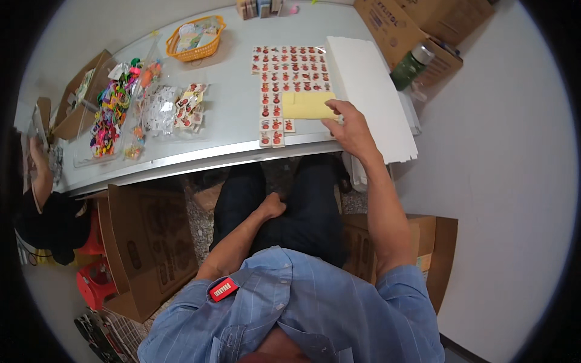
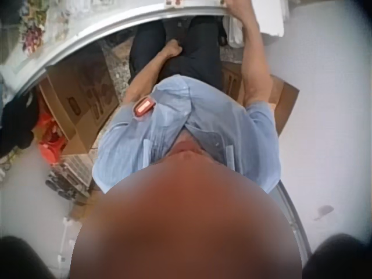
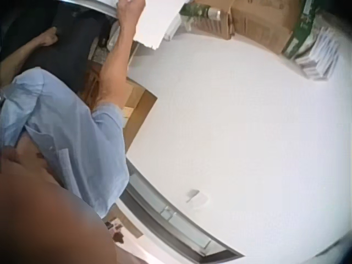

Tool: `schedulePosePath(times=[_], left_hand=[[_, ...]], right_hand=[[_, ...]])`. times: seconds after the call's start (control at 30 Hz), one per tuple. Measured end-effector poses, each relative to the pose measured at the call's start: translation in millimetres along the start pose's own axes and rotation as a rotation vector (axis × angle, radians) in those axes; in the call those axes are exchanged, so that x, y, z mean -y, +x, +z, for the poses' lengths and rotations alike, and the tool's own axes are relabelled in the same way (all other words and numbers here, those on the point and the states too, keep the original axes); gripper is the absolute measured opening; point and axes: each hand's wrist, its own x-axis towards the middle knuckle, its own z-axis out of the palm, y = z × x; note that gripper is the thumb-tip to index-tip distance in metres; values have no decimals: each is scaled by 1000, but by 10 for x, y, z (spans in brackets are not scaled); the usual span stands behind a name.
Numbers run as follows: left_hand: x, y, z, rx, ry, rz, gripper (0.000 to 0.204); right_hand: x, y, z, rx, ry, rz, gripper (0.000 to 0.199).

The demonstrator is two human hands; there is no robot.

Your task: Applying small stickers to individual objects on a workbench.

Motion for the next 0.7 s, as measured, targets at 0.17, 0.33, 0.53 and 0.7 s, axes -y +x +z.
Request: schedulePosePath(times=[0.17,0.33,0.53,0.7], left_hand=[[-149,-133,16,47,116,-52,40],[194,-104,220,300,372,-44,48],[466,46,145,397,401,-41,51],[421,-14,107,366,312,-11,50]], right_hand=[[-390,437,-254,50,-336,-278,47],[-393,837,-502,222,-227,-170,50],[-156,577,-522,521,-510,-326,46],[-322,255,-352,434,-650,-351,31]])
